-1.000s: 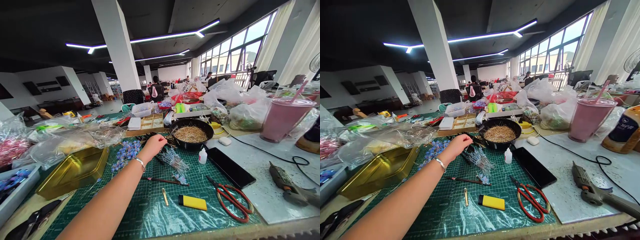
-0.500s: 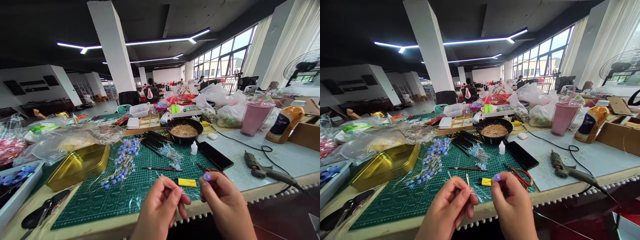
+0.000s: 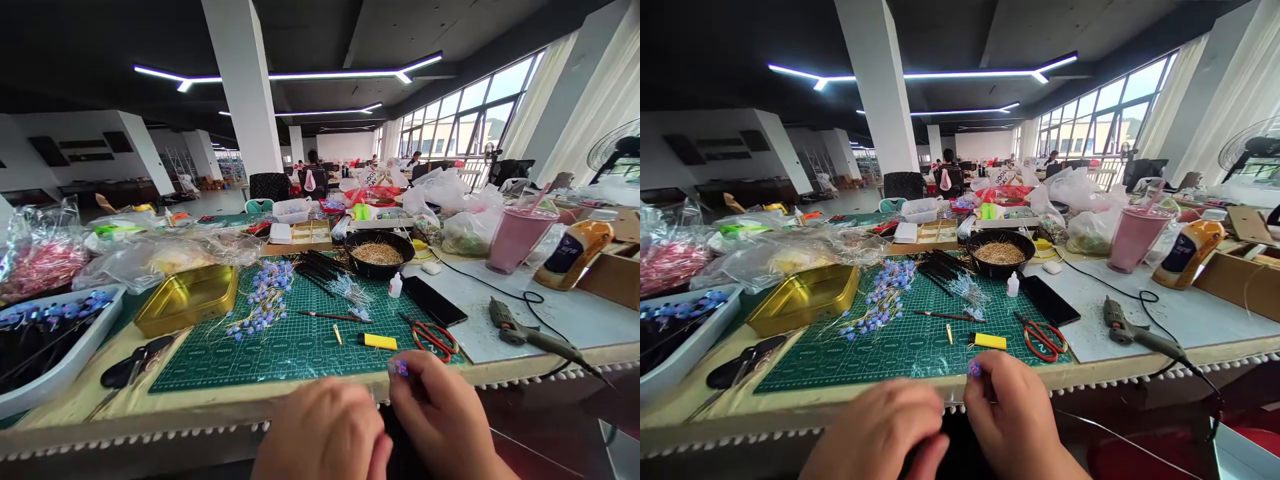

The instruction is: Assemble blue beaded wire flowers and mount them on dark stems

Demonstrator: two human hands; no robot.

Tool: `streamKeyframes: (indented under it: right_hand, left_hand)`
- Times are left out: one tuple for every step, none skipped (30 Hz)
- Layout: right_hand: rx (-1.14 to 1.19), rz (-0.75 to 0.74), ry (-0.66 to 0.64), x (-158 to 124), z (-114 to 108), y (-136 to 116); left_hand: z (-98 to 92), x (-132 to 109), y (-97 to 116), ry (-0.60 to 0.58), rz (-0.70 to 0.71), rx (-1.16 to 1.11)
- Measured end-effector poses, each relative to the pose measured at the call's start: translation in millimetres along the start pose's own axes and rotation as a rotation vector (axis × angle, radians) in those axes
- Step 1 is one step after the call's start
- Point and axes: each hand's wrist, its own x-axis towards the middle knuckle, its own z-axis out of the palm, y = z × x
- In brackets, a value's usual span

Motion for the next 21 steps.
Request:
streamKeyframes:
  right_hand:
    - [0.000, -0.024, -0.015, -1, -1, -2]
    - [0.001, -0.042, -0.029, -3, -2, -3]
    - [0.000, -0.057, -0.043, -5, -3, -4]
    - [0.000, -0.062, -0.055, -7, -3, -4]
    - [0.004, -0.049, -0.071, -9, -4, -3]
    - [0.018, -0.009, -0.090, -11, -4, -2]
    - [0.040, 0.046, -0.111, -12, -4, -1]
    - [0.066, 0.109, -0.132, -13, -4, 0]
    - [0.091, 0.168, -0.149, -14, -3, 2]
    - [0.111, 0.213, -0.157, -15, -3, 3]
    - [0.122, 0.238, -0.159, -16, -2, 4]
    - [0.126, 0.249, -0.153, -16, -1, 4]
    - [0.126, 0.255, -0.149, -17, 0, 5]
    - [0.130, 0.263, -0.147, -18, 1, 5]
    - [0.134, 0.272, -0.147, -19, 1, 5]
    - [0.139, 0.279, -0.148, -20, 2, 5]
    - [0.147, 0.284, -0.153, -20, 2, 5]
    - [0.158, 0.287, -0.155, -21, 2, 5]
    - [0.170, 0.287, -0.156, -22, 2, 5]
    - [0.182, 0.286, -0.156, -23, 2, 4]
    - [0.194, 0.285, -0.155, -24, 3, 4]
  left_hand:
    - [-5.6, 6, 6, 0.032, 0.003, 0.117]
    - [-9.9, 12, 12, 0.009, -0.028, 0.181]
    - [-12.9, 18, 17, -0.069, -0.092, 0.185]
    - [-14.2, 23, 20, -0.168, -0.170, 0.133]
    - [-13.9, 27, 22, -0.248, -0.237, 0.056]
    - [-12.2, 29, 23, -0.299, -0.288, -0.031]
    - [-9.3, 29, 22, -0.308, -0.321, -0.109]
    - [-5.5, 28, 20, -0.283, -0.342, -0.166]
    - [-1.2, 25, 17, -0.242, -0.350, -0.203]
    - [3.2, 23, 14, -0.202, -0.350, -0.231]
    - [7.5, 20, 11, -0.164, -0.346, -0.248]
    - [11.3, 17, 9, -0.133, -0.340, -0.255]
    - [14.6, 15, 7, -0.105, -0.327, -0.260]
    - [17.2, 14, 5, -0.088, -0.313, -0.268]
    - [19.0, 13, 4, -0.082, -0.303, -0.280]
    - [20.2, 12, 2, -0.088, -0.297, -0.292]
    - [20.8, 12, 1, -0.103, -0.295, -0.303]
    - [20.9, 12, 1, -0.121, -0.297, -0.310]
    - [20.6, 12, 0, -0.141, -0.300, -0.314]
    - [20.1, 12, 0, -0.157, -0.304, -0.313]
    - [19.7, 12, -1, -0.168, -0.309, -0.315]
